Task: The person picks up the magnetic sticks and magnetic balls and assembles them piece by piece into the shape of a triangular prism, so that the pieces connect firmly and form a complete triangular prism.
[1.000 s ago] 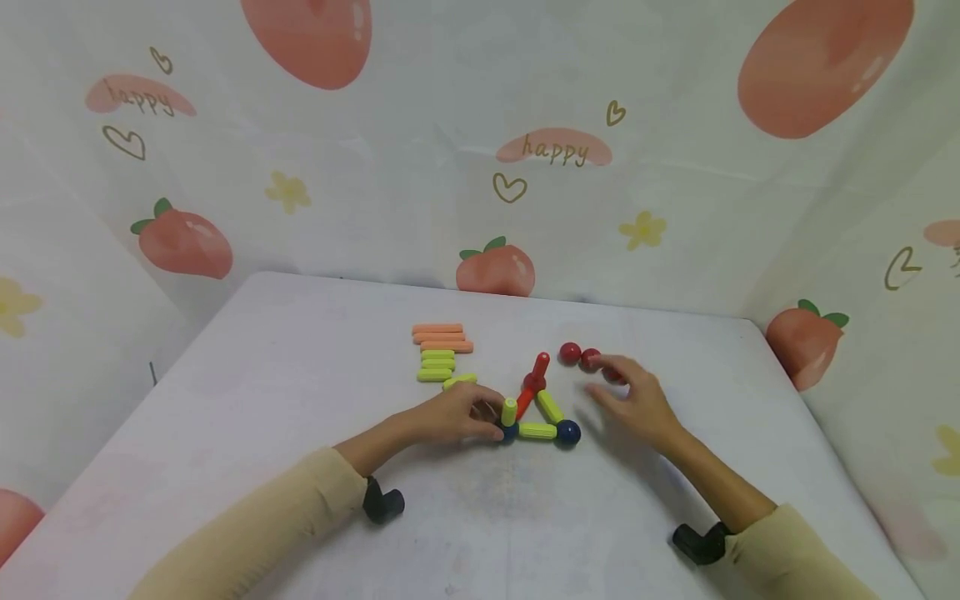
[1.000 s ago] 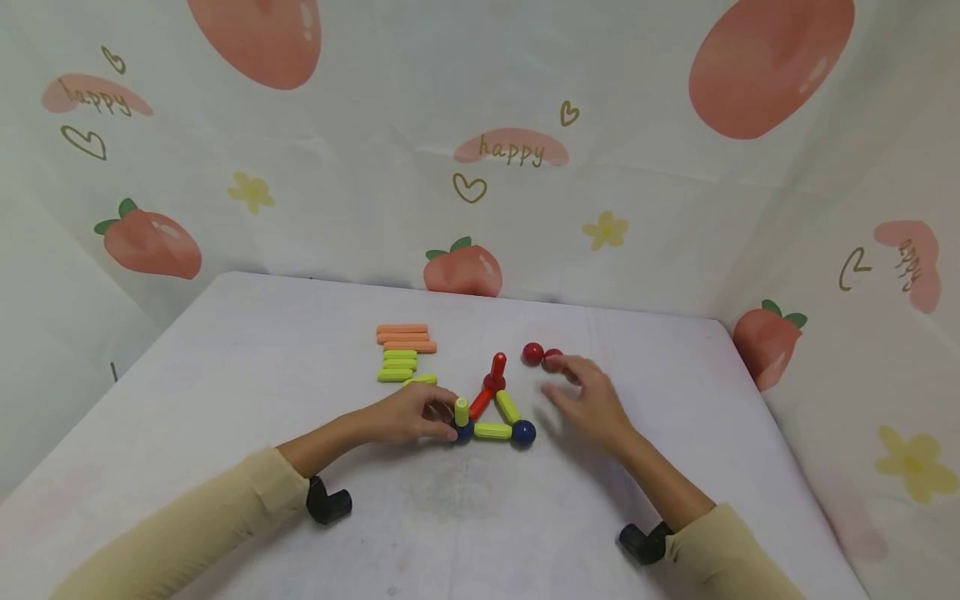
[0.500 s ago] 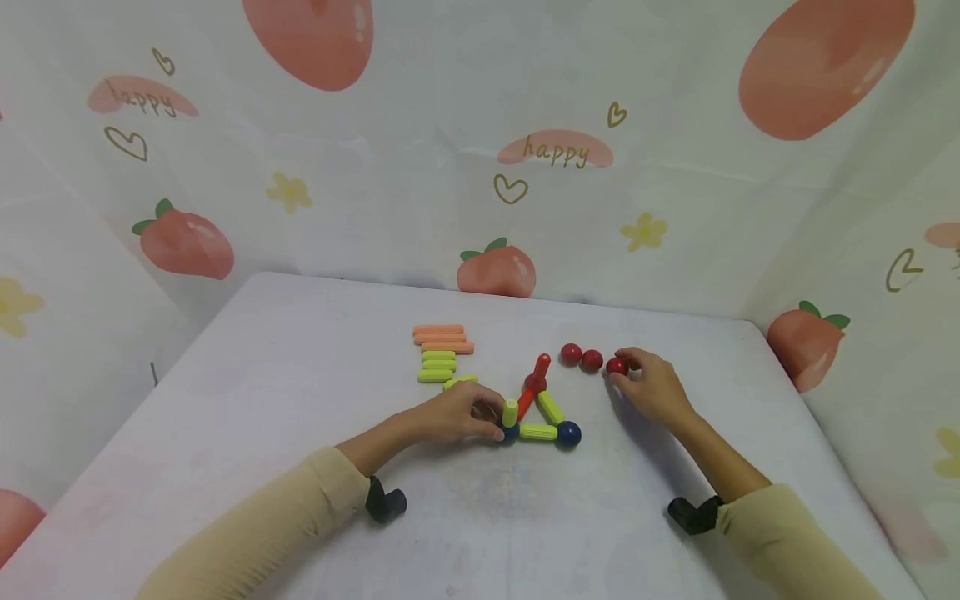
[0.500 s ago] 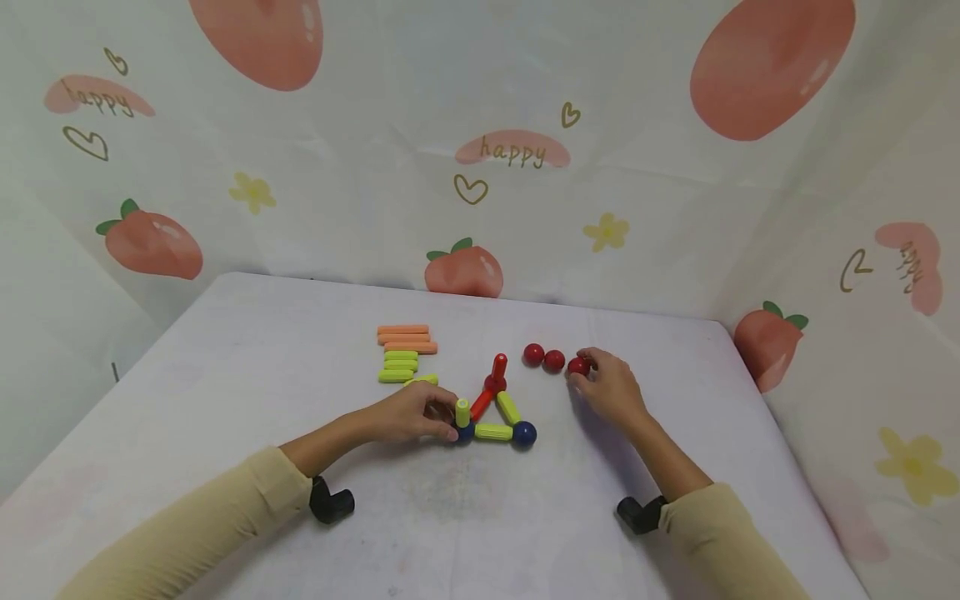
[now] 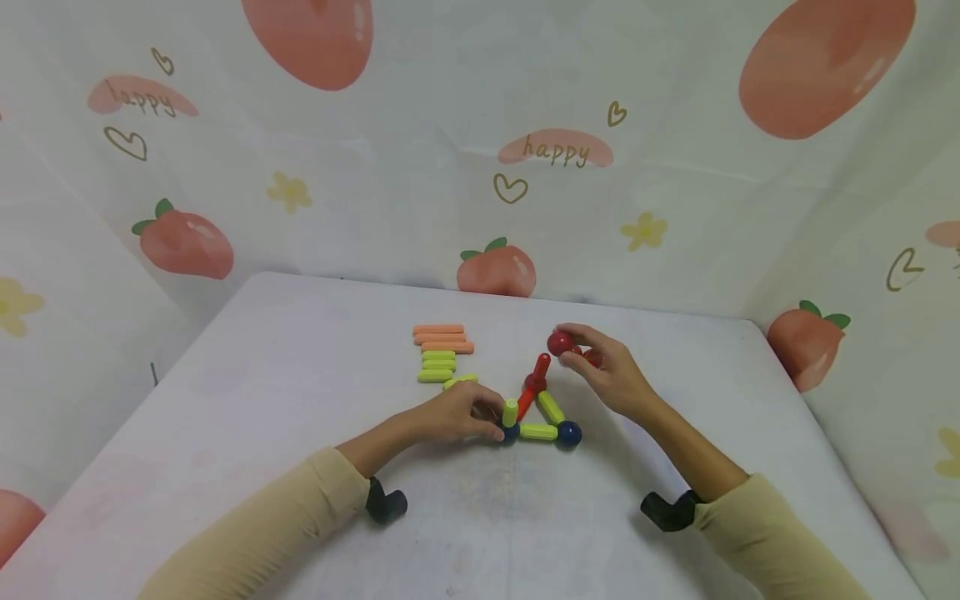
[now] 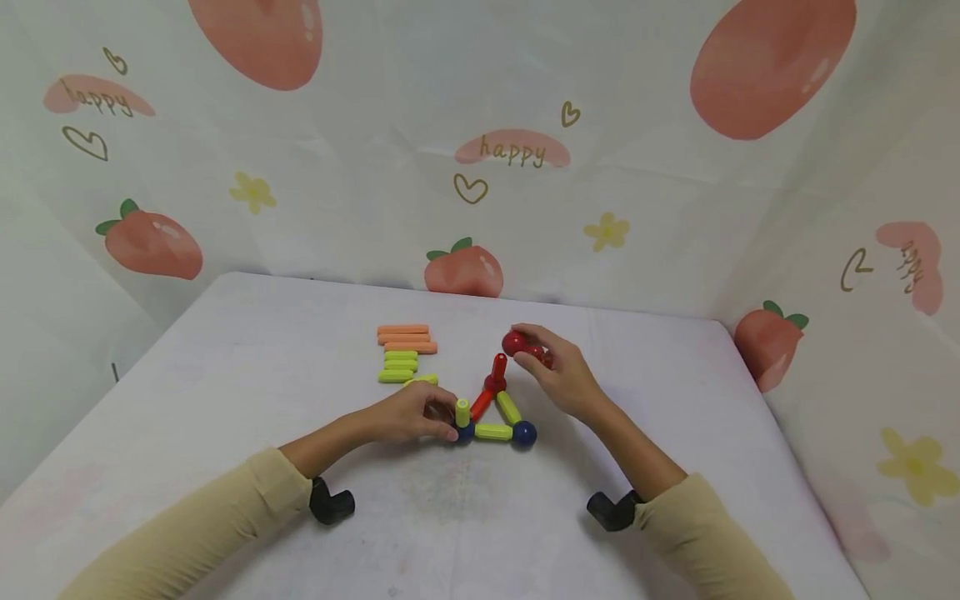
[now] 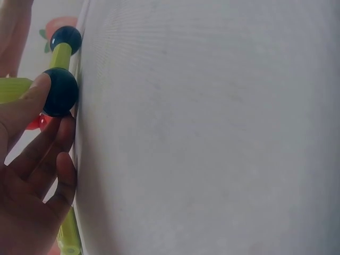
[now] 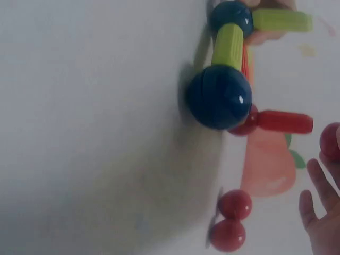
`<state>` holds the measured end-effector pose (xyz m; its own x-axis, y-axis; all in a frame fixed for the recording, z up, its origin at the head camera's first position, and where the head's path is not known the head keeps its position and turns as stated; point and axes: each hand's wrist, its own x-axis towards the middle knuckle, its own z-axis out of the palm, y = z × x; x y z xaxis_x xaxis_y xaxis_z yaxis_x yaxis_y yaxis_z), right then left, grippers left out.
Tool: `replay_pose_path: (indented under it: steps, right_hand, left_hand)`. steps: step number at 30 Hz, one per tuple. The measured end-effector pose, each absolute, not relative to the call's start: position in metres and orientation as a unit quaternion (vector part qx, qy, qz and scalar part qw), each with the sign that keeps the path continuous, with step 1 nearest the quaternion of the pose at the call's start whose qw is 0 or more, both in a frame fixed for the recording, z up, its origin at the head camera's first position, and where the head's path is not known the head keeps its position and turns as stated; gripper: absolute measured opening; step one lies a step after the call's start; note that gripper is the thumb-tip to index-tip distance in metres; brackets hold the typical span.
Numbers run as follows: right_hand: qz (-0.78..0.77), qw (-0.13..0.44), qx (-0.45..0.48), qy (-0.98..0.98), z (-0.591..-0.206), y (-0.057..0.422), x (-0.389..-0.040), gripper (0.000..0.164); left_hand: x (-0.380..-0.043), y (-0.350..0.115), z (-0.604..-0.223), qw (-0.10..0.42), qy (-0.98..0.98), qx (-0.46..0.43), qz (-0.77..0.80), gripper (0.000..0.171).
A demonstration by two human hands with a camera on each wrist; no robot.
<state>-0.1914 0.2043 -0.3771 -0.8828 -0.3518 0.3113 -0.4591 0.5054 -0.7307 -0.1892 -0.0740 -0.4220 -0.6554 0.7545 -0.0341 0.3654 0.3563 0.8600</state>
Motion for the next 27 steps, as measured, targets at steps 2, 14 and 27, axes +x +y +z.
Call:
replay_pose_path:
  steps: [2,14,27]
  right_hand:
    - [0.441,0.046,0.25,-0.861,-0.377,0.199,-0.191,0.043]
    - [0.433,0.055,0.187,-0.88,-0.388,0.217,-0.204,0.043]
    - [0.32,-0.026,0.092,-0.943,-0.416,0.245,-0.22,0.051]
  left_hand:
    - [-0.189,-0.074,-0.422,0.218,0.792,0.354,0.447,0.021]
    - [-0.19,-0.074,-0.422,0.219,0.793,0.353,0.446,0.022]
    - [-0.19,-0.075,-0.422,0.218,0.79,0.356,0.449,0.021]
